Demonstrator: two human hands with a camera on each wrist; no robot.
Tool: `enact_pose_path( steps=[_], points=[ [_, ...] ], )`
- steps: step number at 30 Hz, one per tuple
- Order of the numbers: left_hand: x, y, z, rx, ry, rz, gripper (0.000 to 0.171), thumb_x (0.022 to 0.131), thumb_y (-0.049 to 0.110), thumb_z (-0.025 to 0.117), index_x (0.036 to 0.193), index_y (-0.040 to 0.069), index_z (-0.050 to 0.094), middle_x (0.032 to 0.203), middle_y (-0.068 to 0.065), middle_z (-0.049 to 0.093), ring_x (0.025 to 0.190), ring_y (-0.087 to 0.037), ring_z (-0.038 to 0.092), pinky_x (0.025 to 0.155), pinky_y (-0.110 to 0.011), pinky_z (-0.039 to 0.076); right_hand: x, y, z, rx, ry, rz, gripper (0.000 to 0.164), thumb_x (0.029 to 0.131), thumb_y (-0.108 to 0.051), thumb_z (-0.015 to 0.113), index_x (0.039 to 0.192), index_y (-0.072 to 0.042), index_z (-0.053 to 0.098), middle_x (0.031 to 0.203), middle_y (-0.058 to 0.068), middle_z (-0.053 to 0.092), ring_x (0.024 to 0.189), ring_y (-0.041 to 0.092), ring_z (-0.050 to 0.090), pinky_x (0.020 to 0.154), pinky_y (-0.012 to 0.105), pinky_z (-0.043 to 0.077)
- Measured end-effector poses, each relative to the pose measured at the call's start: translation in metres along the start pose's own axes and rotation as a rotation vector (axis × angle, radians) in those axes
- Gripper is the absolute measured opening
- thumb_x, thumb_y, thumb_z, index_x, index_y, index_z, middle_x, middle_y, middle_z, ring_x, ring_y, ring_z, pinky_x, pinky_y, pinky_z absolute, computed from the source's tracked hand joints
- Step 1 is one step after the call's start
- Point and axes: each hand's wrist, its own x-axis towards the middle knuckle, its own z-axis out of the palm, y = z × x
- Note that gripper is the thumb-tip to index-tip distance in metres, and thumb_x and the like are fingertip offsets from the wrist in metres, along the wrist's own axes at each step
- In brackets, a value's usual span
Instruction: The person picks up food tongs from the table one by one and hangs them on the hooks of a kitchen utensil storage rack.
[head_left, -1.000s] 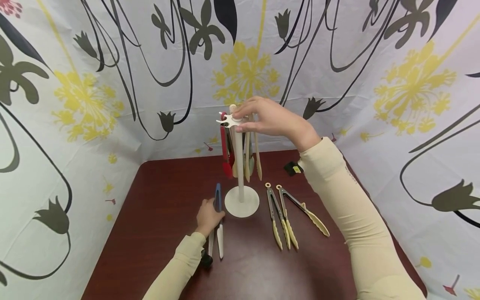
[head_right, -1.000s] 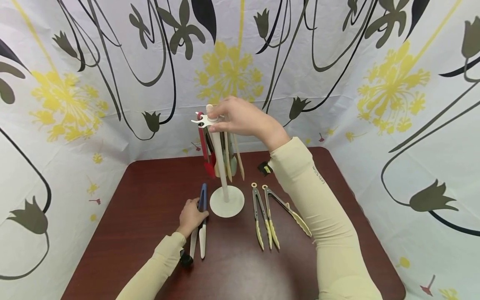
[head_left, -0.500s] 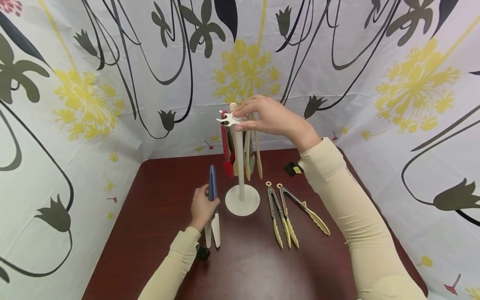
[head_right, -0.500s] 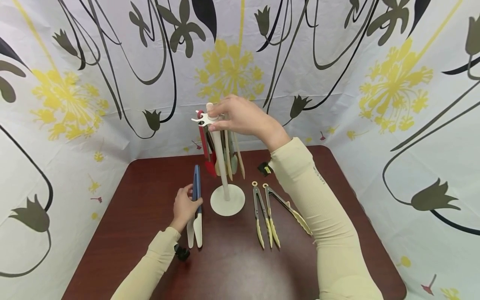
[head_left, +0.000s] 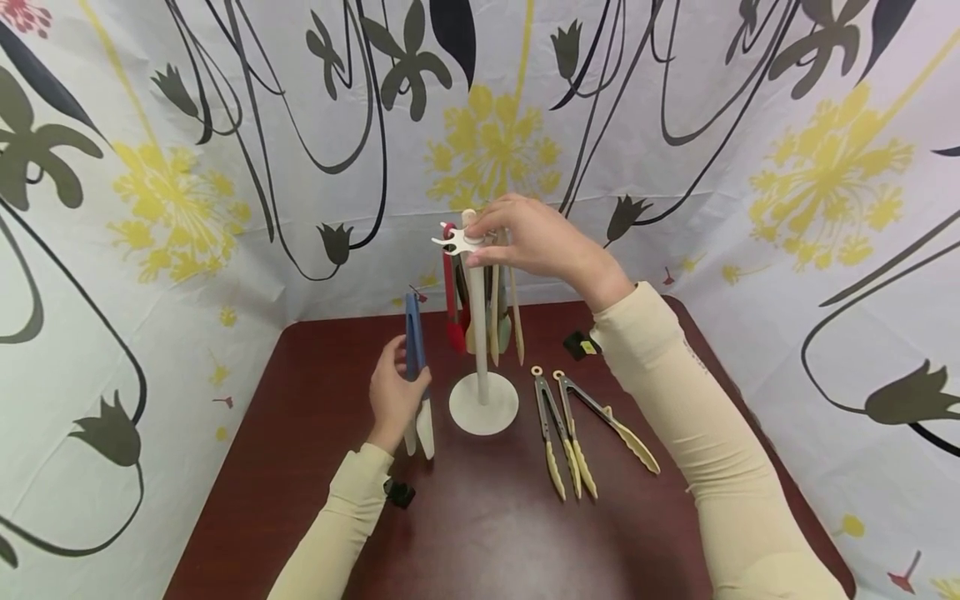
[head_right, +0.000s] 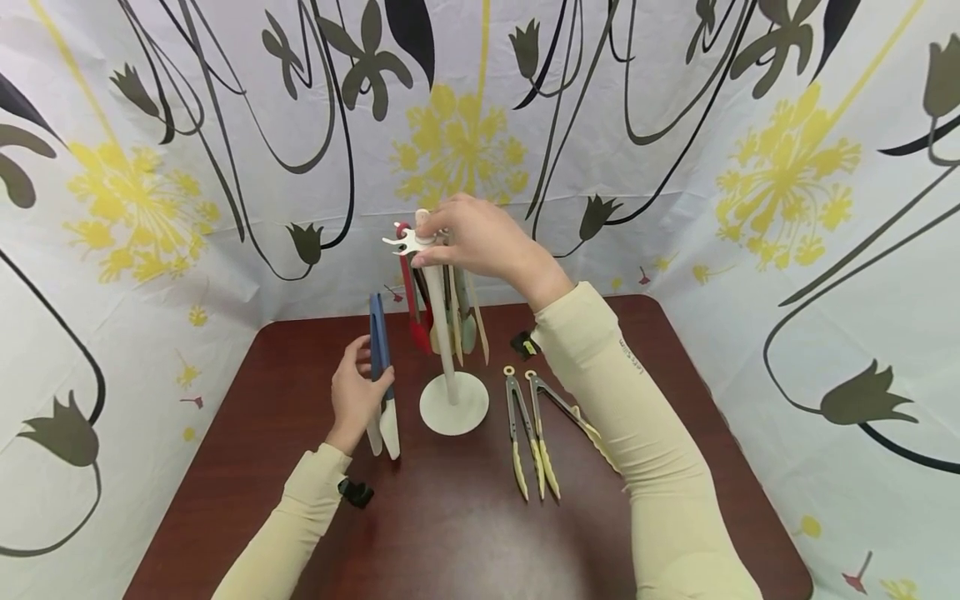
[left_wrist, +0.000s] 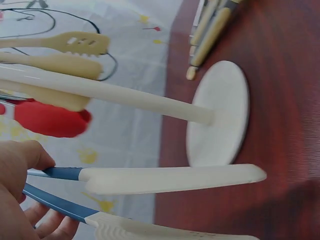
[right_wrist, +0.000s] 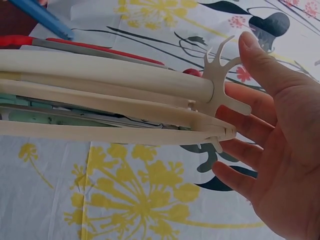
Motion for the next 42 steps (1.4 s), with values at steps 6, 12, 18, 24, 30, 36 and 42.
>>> enact_pose_path(
  steps=[6, 12, 18, 24, 30, 36, 42],
  points=[
    [0.011, 0.023, -0.013, -0.052, 0.065, 0.105, 0.064, 0.08, 0.018, 0.08, 0.138, 0.023, 0.054, 0.114, -0.008, 0.065, 0.094, -0.025, 0.068, 0.077, -0.045, 0.059, 0.001, -0.003, 0.003, -0.017, 0.038, 0.003, 0.046, 0.085, -0.046, 0.072, 0.121, -0.018, 0.072, 0.129, 0.001, 0.068, 0.122, 0.02, 0.053, 0.104, 0.041, 0.046],
    [0.023, 0.046, -0.022, -0.094, 0.123, 0.234, 0.062, 0.081, 0.018, 0.08, 0.138, 0.022, 0.055, 0.111, -0.009, 0.065, 0.091, -0.023, 0.066, 0.073, -0.042, 0.059, 0.001, -0.006, 0.007, -0.049, 0.071, -0.01, 0.04, 0.084, -0.049, 0.073, 0.112, -0.02, 0.075, 0.12, -0.001, 0.071, 0.117, 0.02, 0.055, 0.098, 0.041, 0.048],
    [0.033, 0.066, -0.028, -0.097, 0.157, 0.312, 0.062, 0.081, 0.019, 0.08, 0.139, 0.021, 0.056, 0.114, -0.01, 0.065, 0.091, -0.022, 0.067, 0.07, -0.035, 0.055, 0.003, -0.009, 0.009, -0.087, 0.102, -0.005, 0.041, 0.082, -0.05, 0.074, 0.108, -0.019, 0.076, 0.114, -0.001, 0.073, 0.108, 0.02, 0.054, 0.092, 0.039, 0.049],
    [0.038, 0.08, -0.033, -0.104, 0.168, 0.357, 0.064, 0.081, 0.016, 0.08, 0.139, 0.02, 0.056, 0.113, -0.012, 0.065, 0.091, -0.025, 0.067, 0.07, -0.037, 0.056, 0.004, -0.012, 0.012, -0.13, 0.127, -0.002, 0.042, 0.082, -0.053, 0.073, 0.106, -0.018, 0.076, 0.109, -0.001, 0.073, 0.105, 0.021, 0.054, 0.09, 0.039, 0.049],
    [0.044, 0.089, -0.034, -0.096, 0.154, 0.397, 0.064, 0.081, 0.013, 0.08, 0.14, 0.018, 0.055, 0.115, -0.012, 0.064, 0.095, -0.024, 0.065, 0.072, -0.039, 0.057, 0.004, -0.017, 0.014, -0.149, 0.152, 0.017, 0.043, 0.081, -0.054, 0.074, 0.105, -0.018, 0.075, 0.106, -0.001, 0.071, 0.101, 0.021, 0.052, 0.087, 0.039, 0.05],
    [0.047, 0.091, -0.034, -0.084, 0.162, 0.41, 0.064, 0.08, 0.009, 0.08, 0.139, 0.017, 0.056, 0.113, -0.012, 0.064, 0.092, -0.024, 0.065, 0.069, -0.036, 0.055, 0.004, -0.02, 0.018, -0.159, 0.181, 0.041, 0.043, 0.081, -0.057, 0.072, 0.102, -0.019, 0.074, 0.106, -0.002, 0.07, 0.093, 0.02, 0.049, 0.074, 0.035, 0.048],
    [0.049, 0.089, -0.035, -0.064, 0.167, 0.414, 0.062, 0.082, 0.012, 0.079, 0.138, 0.018, 0.056, 0.114, -0.012, 0.065, 0.094, -0.024, 0.065, 0.071, -0.036, 0.056, 0.004, -0.02, 0.02, -0.163, 0.193, 0.039, 0.044, 0.081, -0.057, 0.071, 0.103, -0.019, 0.074, 0.106, -0.001, 0.071, 0.092, 0.019, 0.049, 0.075, 0.035, 0.048]
  ],
)
